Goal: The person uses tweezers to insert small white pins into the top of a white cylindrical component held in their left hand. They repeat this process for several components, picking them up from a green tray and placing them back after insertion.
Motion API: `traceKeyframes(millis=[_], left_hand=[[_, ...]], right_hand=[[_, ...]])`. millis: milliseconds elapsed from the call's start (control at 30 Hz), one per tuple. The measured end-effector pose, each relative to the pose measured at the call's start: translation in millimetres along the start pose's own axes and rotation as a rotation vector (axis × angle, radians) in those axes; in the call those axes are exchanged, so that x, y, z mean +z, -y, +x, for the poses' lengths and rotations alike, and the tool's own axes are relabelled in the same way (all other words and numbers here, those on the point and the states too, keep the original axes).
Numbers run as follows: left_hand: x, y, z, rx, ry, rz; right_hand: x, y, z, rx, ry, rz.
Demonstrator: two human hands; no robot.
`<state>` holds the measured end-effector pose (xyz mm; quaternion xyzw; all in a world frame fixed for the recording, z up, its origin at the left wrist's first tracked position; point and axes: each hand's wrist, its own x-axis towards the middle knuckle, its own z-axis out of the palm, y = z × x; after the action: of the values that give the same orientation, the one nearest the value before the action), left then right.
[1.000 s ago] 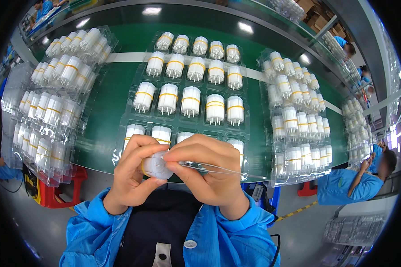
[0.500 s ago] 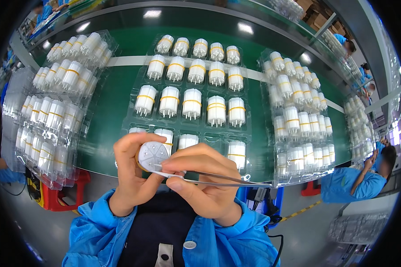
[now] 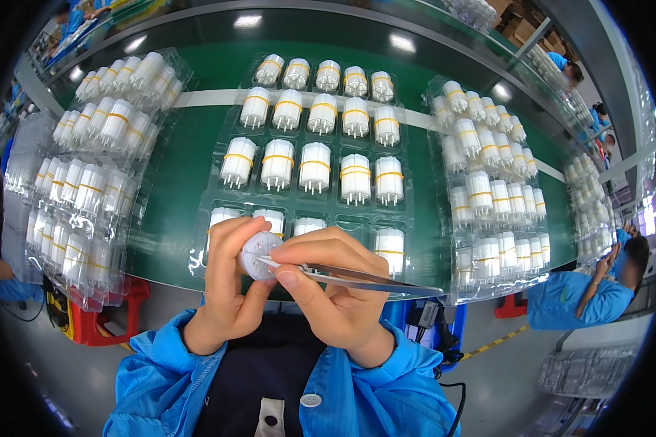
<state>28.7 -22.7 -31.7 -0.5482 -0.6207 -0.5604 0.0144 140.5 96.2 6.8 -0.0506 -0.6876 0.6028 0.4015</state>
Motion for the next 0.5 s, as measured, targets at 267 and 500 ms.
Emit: traceKeyframes(millis=[267,500], left_hand=[[0.4,-0.8,1.8,0.008,-0.019,0.014],[-2.4,-1.3,4.7,0.031,-0.016,0.051]], right_hand=[[-0.8,-2.6,0.2,-0.009,0.014,0.015],[1.4,-2.4,-0.5,0.059,-0.027,0.094]])
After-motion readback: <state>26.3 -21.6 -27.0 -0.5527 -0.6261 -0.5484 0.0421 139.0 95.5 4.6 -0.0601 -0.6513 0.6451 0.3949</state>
